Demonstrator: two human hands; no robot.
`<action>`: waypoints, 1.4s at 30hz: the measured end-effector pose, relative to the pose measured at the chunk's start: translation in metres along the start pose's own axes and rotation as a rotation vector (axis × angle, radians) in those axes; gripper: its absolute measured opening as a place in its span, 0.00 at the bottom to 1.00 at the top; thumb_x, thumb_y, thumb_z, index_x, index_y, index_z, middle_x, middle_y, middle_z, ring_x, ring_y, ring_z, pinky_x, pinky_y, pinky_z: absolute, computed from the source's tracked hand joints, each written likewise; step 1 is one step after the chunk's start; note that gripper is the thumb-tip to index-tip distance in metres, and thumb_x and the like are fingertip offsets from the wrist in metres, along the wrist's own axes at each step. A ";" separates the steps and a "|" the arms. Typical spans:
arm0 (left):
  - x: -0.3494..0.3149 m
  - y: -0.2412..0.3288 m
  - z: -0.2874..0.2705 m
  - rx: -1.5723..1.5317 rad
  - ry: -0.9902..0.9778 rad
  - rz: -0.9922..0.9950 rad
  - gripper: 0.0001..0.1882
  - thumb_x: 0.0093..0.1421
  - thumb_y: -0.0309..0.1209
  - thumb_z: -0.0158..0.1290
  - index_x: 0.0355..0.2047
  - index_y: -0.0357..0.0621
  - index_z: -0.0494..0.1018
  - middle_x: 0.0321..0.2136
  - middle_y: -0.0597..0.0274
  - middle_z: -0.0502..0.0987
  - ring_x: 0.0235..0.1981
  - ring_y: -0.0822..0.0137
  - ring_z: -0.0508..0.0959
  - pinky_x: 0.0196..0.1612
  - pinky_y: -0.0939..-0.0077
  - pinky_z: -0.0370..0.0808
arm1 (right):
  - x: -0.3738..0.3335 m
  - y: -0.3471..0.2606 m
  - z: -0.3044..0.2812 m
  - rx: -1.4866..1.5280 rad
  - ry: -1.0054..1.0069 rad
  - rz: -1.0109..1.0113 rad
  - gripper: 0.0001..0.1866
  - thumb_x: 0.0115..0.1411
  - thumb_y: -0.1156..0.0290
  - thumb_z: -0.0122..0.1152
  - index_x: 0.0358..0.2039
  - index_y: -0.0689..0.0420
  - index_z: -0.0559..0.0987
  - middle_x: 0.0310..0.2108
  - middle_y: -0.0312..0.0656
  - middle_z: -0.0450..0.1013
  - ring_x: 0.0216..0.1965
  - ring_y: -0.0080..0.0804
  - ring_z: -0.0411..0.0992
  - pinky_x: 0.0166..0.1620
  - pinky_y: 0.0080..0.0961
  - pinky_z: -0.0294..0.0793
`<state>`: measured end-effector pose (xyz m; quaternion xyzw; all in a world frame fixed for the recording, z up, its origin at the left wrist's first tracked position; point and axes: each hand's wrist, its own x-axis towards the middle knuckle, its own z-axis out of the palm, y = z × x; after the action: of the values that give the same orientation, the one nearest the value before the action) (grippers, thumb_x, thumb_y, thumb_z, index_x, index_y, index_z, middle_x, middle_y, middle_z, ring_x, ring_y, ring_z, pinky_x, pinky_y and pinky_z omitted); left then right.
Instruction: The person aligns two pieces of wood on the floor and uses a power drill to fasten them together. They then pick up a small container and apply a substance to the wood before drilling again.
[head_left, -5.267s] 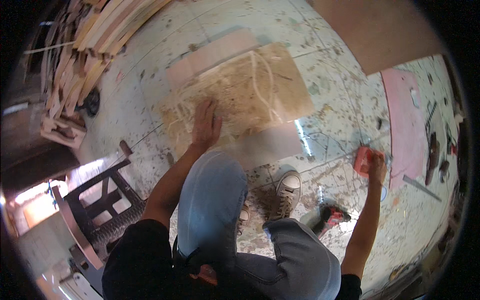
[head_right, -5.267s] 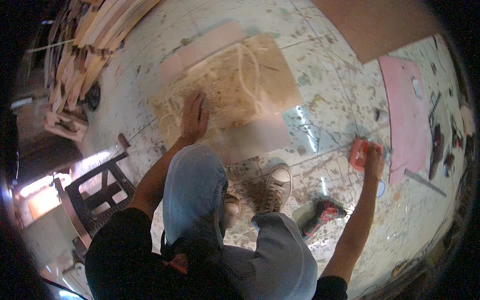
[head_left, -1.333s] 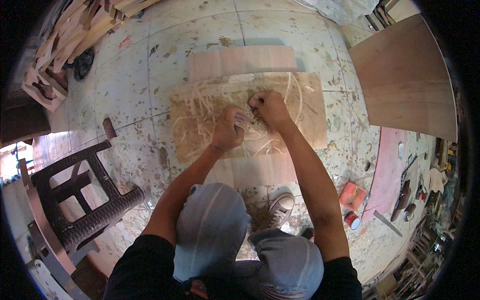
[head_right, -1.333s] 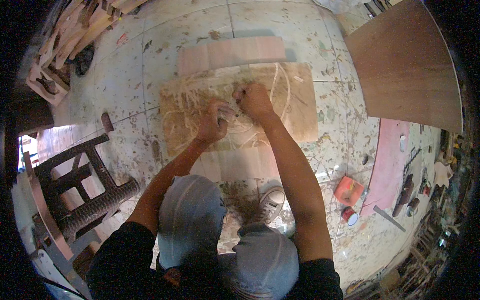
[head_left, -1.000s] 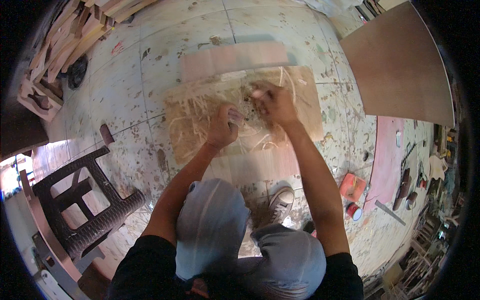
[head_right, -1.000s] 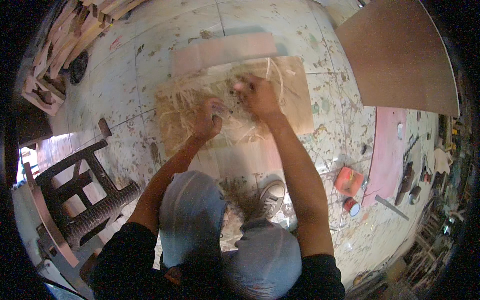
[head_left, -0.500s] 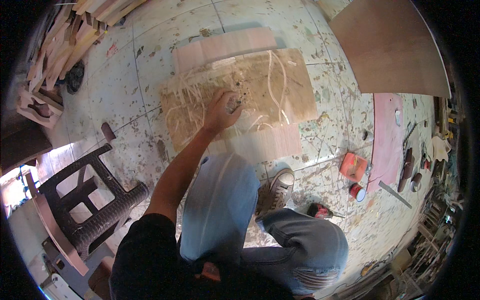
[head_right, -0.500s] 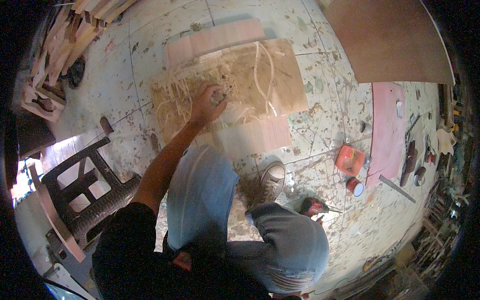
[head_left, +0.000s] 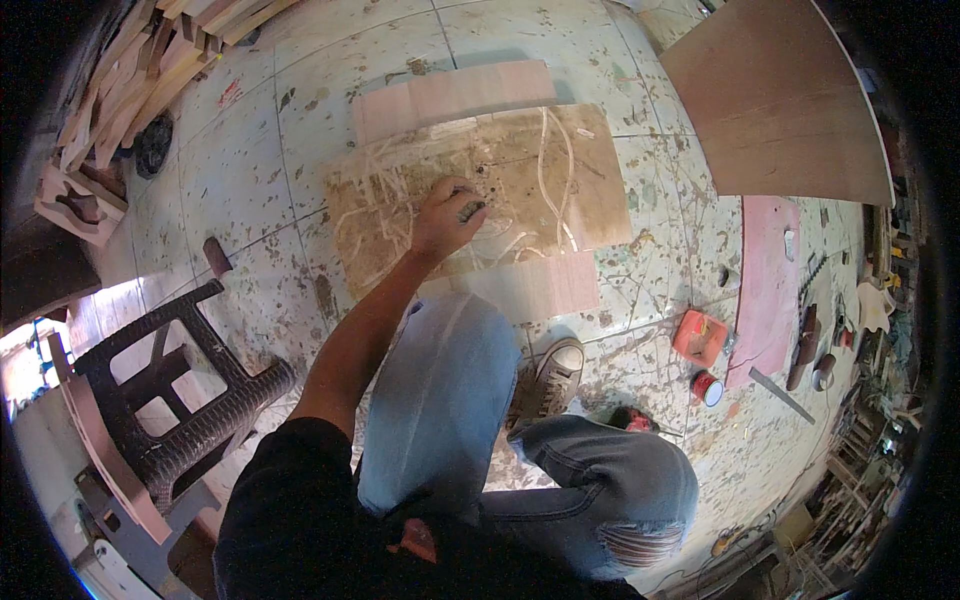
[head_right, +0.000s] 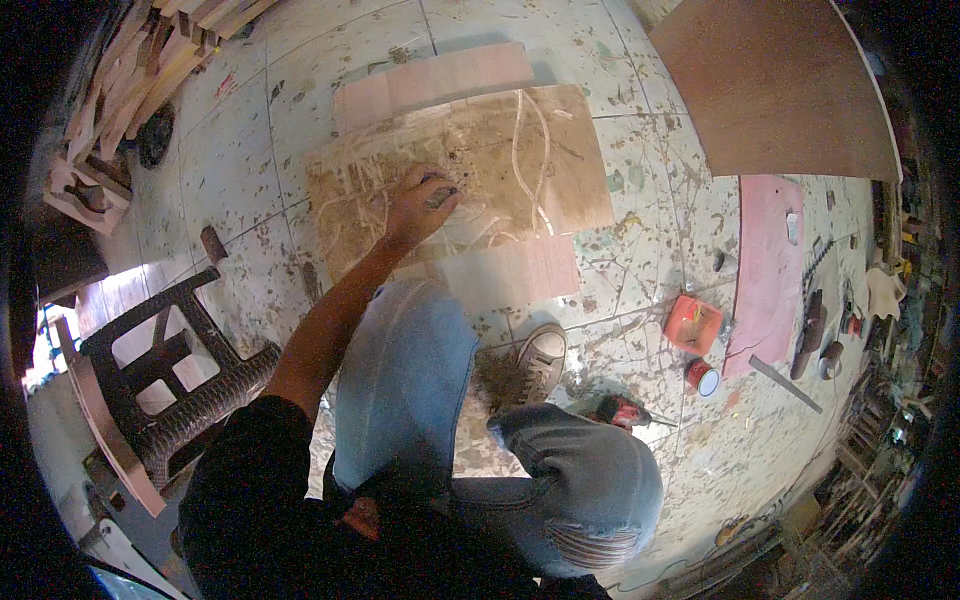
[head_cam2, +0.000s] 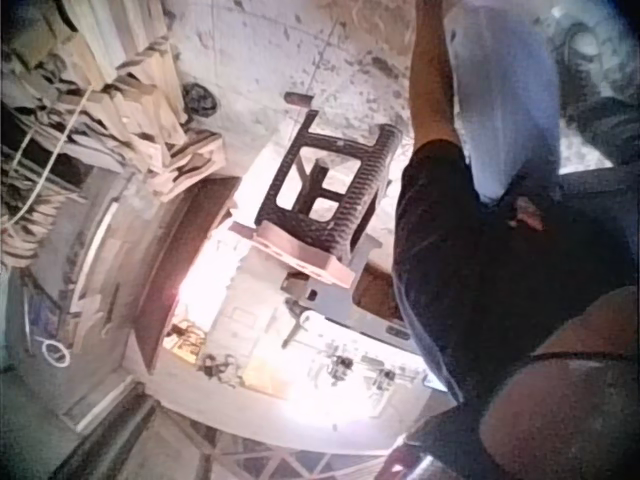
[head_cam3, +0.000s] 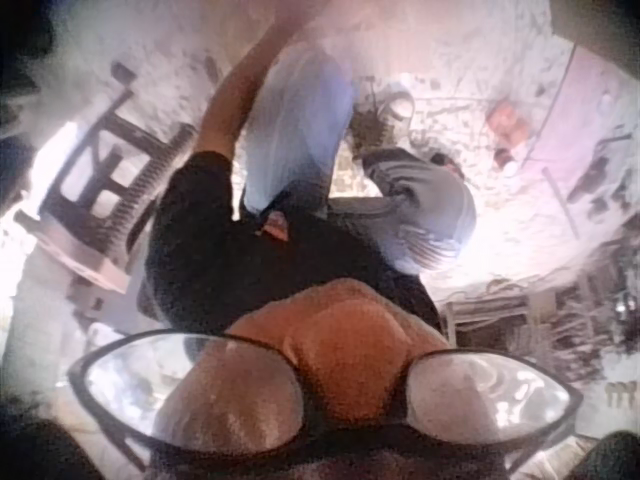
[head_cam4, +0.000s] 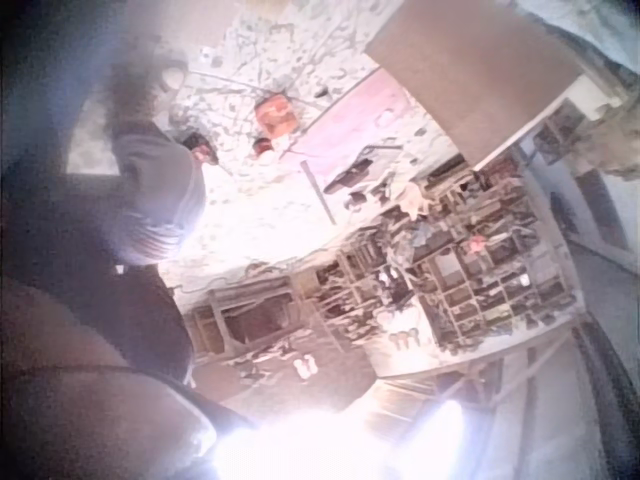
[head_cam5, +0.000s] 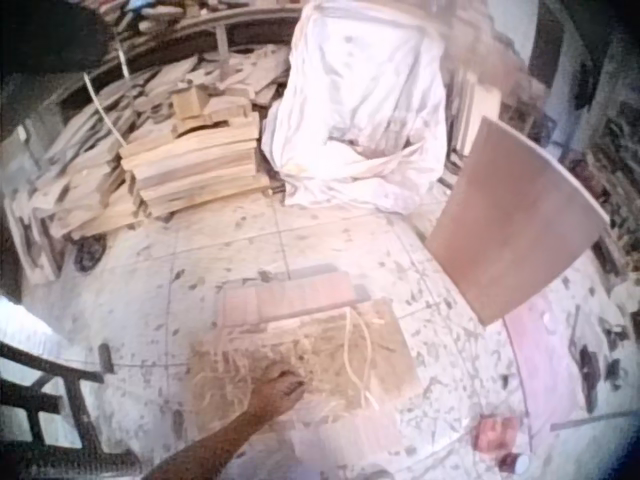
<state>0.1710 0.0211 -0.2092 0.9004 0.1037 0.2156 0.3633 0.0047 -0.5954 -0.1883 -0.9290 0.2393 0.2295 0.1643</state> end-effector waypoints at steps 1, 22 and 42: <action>0.000 -0.001 0.001 -0.022 0.013 0.003 0.11 0.49 0.31 0.66 0.32 0.41 0.79 0.38 0.57 0.74 0.44 0.56 0.75 0.49 0.65 0.74 | -0.001 -0.002 -0.005 0.037 -0.014 0.006 0.21 0.53 0.67 0.61 0.44 0.67 0.77 0.37 0.48 0.77 0.37 0.35 0.75 0.41 0.32 0.74; -0.007 -0.013 -0.007 -0.230 0.003 -0.097 0.19 0.46 0.20 0.55 0.41 0.43 0.76 0.42 0.55 0.74 0.40 0.54 0.78 0.44 0.66 0.77 | -0.055 -0.428 -0.215 0.149 -0.481 -0.783 0.18 0.48 0.75 0.60 0.41 0.66 0.81 0.24 0.37 0.76 0.25 0.23 0.71 0.31 0.24 0.72; -0.002 -0.008 0.007 -0.015 0.022 -0.039 0.08 0.48 0.30 0.64 0.31 0.46 0.83 0.37 0.63 0.78 0.41 0.59 0.78 0.46 0.65 0.76 | -0.063 -0.563 -0.135 -0.186 -0.546 -1.074 0.17 0.48 0.62 0.59 0.25 0.66 0.78 0.18 0.48 0.75 0.21 0.35 0.77 0.29 0.32 0.76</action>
<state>0.1726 0.0223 -0.2200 0.8932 0.1233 0.2190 0.3729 0.2948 -0.1599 0.0669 -0.8381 -0.3343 0.3643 0.2305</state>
